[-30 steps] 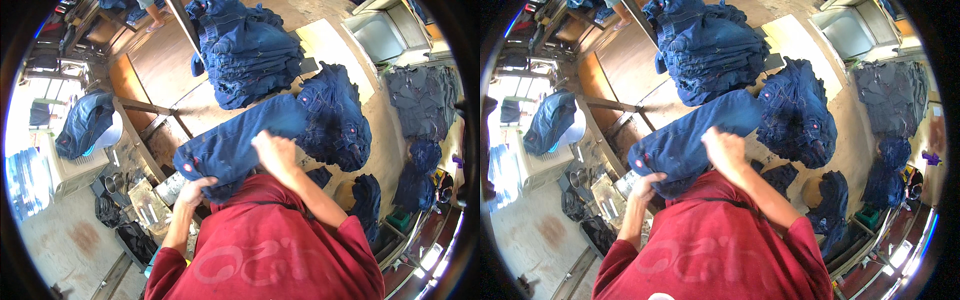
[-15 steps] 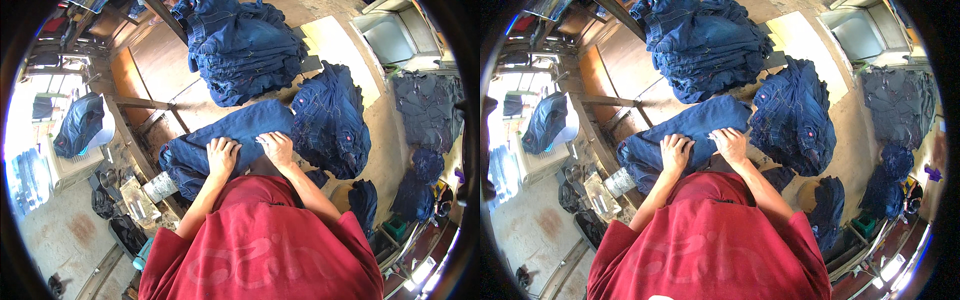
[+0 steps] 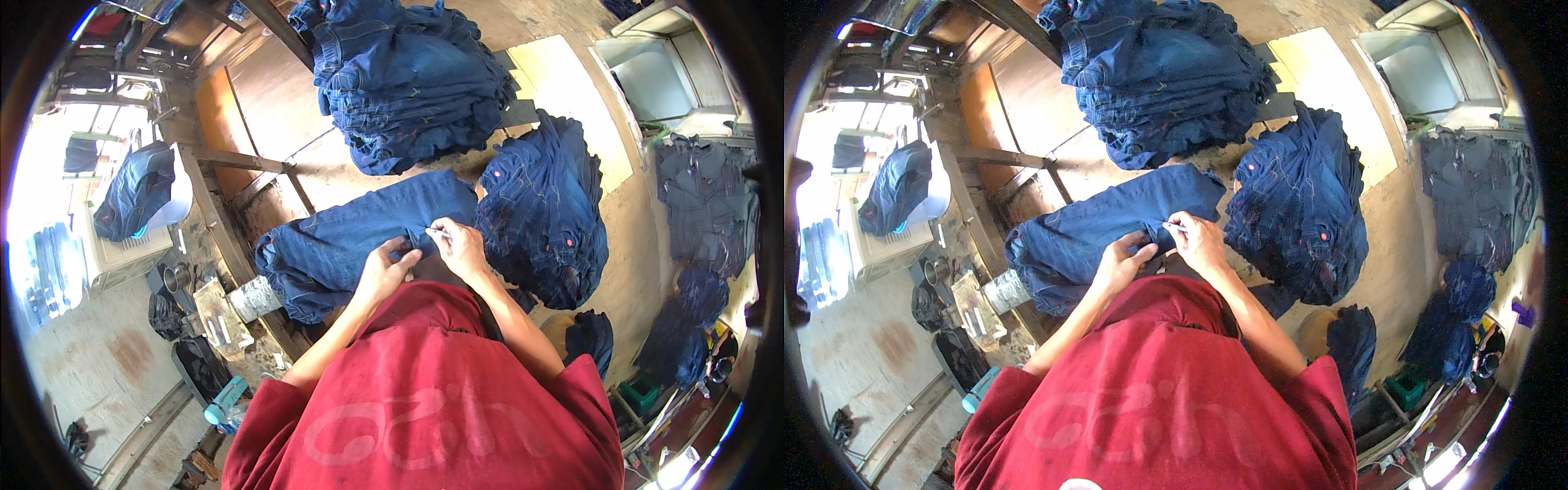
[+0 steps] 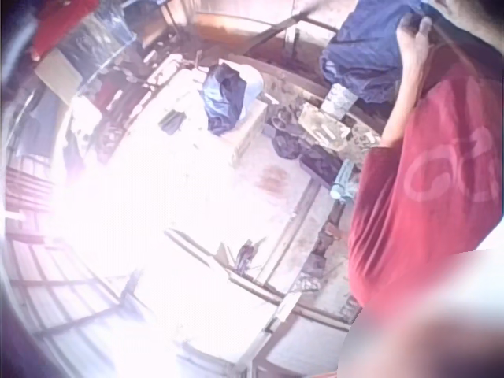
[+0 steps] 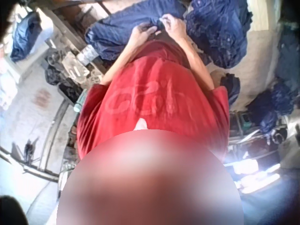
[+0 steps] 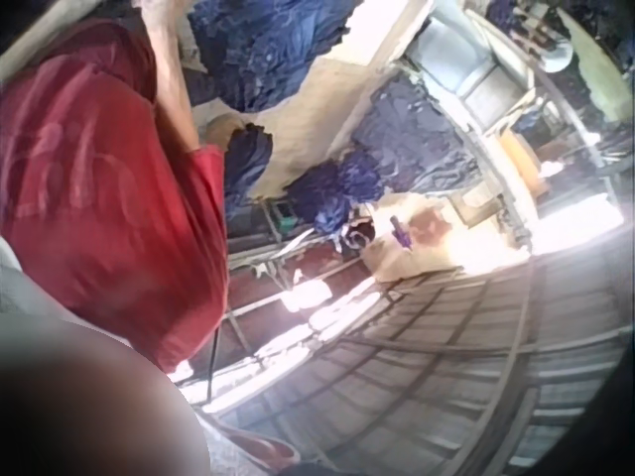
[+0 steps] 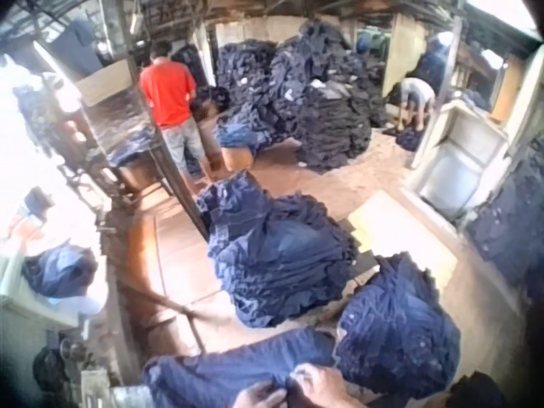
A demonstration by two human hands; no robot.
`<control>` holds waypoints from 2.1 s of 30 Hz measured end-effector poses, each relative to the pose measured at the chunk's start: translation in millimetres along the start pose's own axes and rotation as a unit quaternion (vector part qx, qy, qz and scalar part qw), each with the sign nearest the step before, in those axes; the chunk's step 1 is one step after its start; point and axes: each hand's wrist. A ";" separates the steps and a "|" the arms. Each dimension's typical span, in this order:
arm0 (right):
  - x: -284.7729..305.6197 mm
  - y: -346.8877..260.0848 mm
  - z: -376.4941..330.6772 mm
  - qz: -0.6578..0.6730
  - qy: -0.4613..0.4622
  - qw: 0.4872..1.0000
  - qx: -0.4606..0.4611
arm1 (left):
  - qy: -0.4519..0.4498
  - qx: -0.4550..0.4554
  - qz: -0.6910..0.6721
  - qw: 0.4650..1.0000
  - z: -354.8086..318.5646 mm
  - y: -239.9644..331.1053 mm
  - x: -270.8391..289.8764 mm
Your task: The person repeatedly picks up denim jeans from a pile, lays them on a table, and uses a white marker to draw lines on the fabric. They then place the marked jeans into a separate pile and continue the process with the next pair.
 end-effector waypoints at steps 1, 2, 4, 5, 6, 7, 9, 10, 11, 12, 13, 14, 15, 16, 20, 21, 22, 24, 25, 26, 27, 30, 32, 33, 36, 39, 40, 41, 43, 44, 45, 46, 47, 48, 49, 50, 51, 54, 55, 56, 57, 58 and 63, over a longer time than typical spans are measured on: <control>3.1 -0.3 0.6 0.004 -0.006 1.000 -0.001 | -0.009 0.002 -0.026 1.000 6.2 3.6 -4.5; 4.9 -0.9 0.8 0.009 -0.013 1.000 -0.005 | -0.019 0.007 -0.042 0.999 10.6 4.8 -9.0; 8.0 -1.4 1.5 0.012 -0.018 1.000 -0.004 | -0.022 0.037 -0.121 0.992 20.5 2.3 -13.5; 8.9 -1.7 1.4 0.015 -0.027 0.999 -0.009 | -0.022 0.057 -0.155 0.986 23.1 -1.3 -14.3; 9.6 -2.1 1.0 0.018 -0.019 1.000 -0.002 | -0.019 0.059 -0.169 0.984 24.6 -5.6 -14.4; 9.7 -2.9 0.2 0.023 -0.017 1.000 0.001 | -0.015 0.065 -0.178 0.982 23.5 -10.5 -14.0; 10.0 -4.7 -2.1 0.037 -0.015 0.999 0.003 | -0.009 0.070 -0.199 0.977 17.3 -19.1 -11.6; 10.2 -5.9 -3.5 0.046 -0.014 0.999 0.002 | -0.006 0.068 -0.212 0.975 12.1 -22.1 -9.7; 10.4 -7.1 -4.7 0.058 -0.008 0.998 -0.006 | -0.008 0.057 -0.234 0.971 7.1 -23.7 -8.0; 10.3 -8.6 -6.0 0.056 -0.022 0.998 0.000 | -0.014 0.071 -0.247 0.966 2.1 -24.0 -6.0; 10.5 -10.0 -6.9 0.058 -0.031 0.998 -0.002 | -0.020 0.081 -0.266 0.960 -1.8 -22.9 -5.0; 10.7 -11.6 -7.3 0.067 -0.042 0.997 -0.006 | -0.012 0.120 -0.267 0.956 -3.8 -20.3 -3.8; 11.3 -12.8 -7.3 0.056 -0.036 0.998 0.004 | 0.005 0.131 -0.295 0.947 -4.5 -17.0 -4.6; 11.9 -13.7 -6.9 0.051 -0.034 0.998 0.012 | -0.002 0.104 -0.267 0.958 -2.6 -13.0 -5.0; 16.3 -13.7 -4.0 0.011 -0.039 0.998 0.044 | -0.012 0.039 -0.089 0.995 12.0 -1.7 -12.1; 16.8 -13.2 -3.6 -0.003 -0.027 0.997 0.070 | -0.013 0.000 -0.040 0.999 14.4 -1.6 -12.1; 17.0 -12.7 -3.4 -0.016 -0.019 0.996 0.091 | -0.016 0.035 -0.072 0.997 14.9 -2.8 -11.5; 16.2 -12.5 -4.0 -0.030 -0.014 0.993 0.110 | -0.037 0.106 -0.118 0.987 11.1 -7.7 -5.8; 15.2 -13.0 -4.7 -0.031 -0.016 0.993 0.110 | -0.040 0.099 -0.147 0.983 7.9 -10.5 -1.3; 14.2 -13.7 -5.8 -0.030 -0.019 0.993 0.114 | -0.064 0.103 -0.169 0.978 4.2 -13.2 4.0; 13.2 -14.6 -6.8 -0.027 -0.019 0.994 0.102 | -0.058 0.133 -0.172 0.974 0.8 -15.4 6.8; 13.3 -16.5 -8.7 -0.021 -0.014 0.996 0.087 | -0.041 0.159 -0.229 0.959 -0.2 -16.0 6.5; 14.9 -16.6 -8.5 -0.021 -0.009 0.996 0.083 | -0.017 0.084 -0.118 0.989 5.9 -11.6 -5.2; 15.8 -16.1 -8.1 -0.008 0.000 0.995 0.097 | -0.017 0.019 -0.058 0.998 9.4 -8.6 -10.3; 13.7 -12.4 -6.5 -0.037 -0.015 0.995 0.088 | 0.041 0.110 -0.081 0.990 7.9 -3.6 -16.8; 6.5 -4.0 -7.9 -0.033 -0.003 0.999 0.020 | 0.151 0.028 -0.093 0.984 -18.3 -14.4 8.2; 7.3 1.9 -9.6 0.013 0.020 1.000 0.006 | 0.226 -0.051 -0.063 0.971 -35.9 -23.3 24.3; 6.1 7.6 -11.4 0.074 0.080 0.993 -0.039 | 0.324 -0.160 0.095 0.928 -46.3 -32.5 46.3; 9.7 22.8 -17.1 0.149 0.195 0.959 -0.143 | 0.520 -0.148 0.299 0.786 -65.3 -56.8 86.7; 13.0 32.0 -20.1 0.162 0.236 0.934 -0.216 | 0.576 -0.083 0.286 0.761 -68.6 -69.7 104.6; 19.0 43.0 -22.0 0.213 0.225 0.897 -0.315 | 0.542 0.014 0.244 0.804 -66.9 -83.2 115.2; 20.1 53.0 -21.2 0.223 0.223 0.880 -0.355 | 0.522 0.092 0.192 0.826 -67.2 -94.5 124.7; 25.3 63.7 -21.7 0.376 0.135 0.793 -0.459 | 0.513 0.075 0.239 0.821 -63.2 -105.0 126.4; 31.0 74.8 -19.8 0.491 0.062 0.657 -0.569 | 0.504 0.049 0.256 0.823 -59.3 -112.4 126.9; 21.7 81.4 -14.1 0.588 0.048 0.588 -0.554 | 0.529 -0.015 0.260 0.807 -55.5 -117.9 123.9; 20.1 90.7 -8.0 0.551 0.068 0.618 -0.557 | 0.525 -0.048 0.267 0.807 -51.8 -121.4 117.3; 16.3 99.4 0.3 0.525 0.085 0.647 -0.547 | 0.515 -0.068 0.264 0.813 -50.8 -122.6 110.2; 22.5 135.6 38.8 0.464 0.190 0.668 -0.549 | 0.478 -0.121 0.321 0.809 -55.5 -116.8 81.2; 27.2 148.0 52.9 0.434 0.219 0.696 -0.528 | 0.468 -0.105 0.187 0.857 -57.4 -111.8 72.7; 30.8 159.1 66.7 0.404 0.205 0.728 -0.514 | 0.456 -0.070 0.053 0.886 -61.2 -105.7 65.3; 32.6 168.0 79.3 0.411 0.201 0.732 -0.504 | 0.464 -0.020 0.008 0.886 -65.1 -97.8 58.8; 32.7 174.3 90.9 0.398 0.217 0.736 -0.502 | 0.417 0.023 -0.130 0.899 -69.3 -88.2 57.3; 55.7 198.5 130.3 0.442 0.317 0.700 -0.463 | 0.002 0.045 -0.174 0.984 -60.9 -21.7 94.3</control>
Point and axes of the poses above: each hand's wrist, its own z-axis towards the middle knuckle, its own x-axis out of the back of the hand, y = z × x
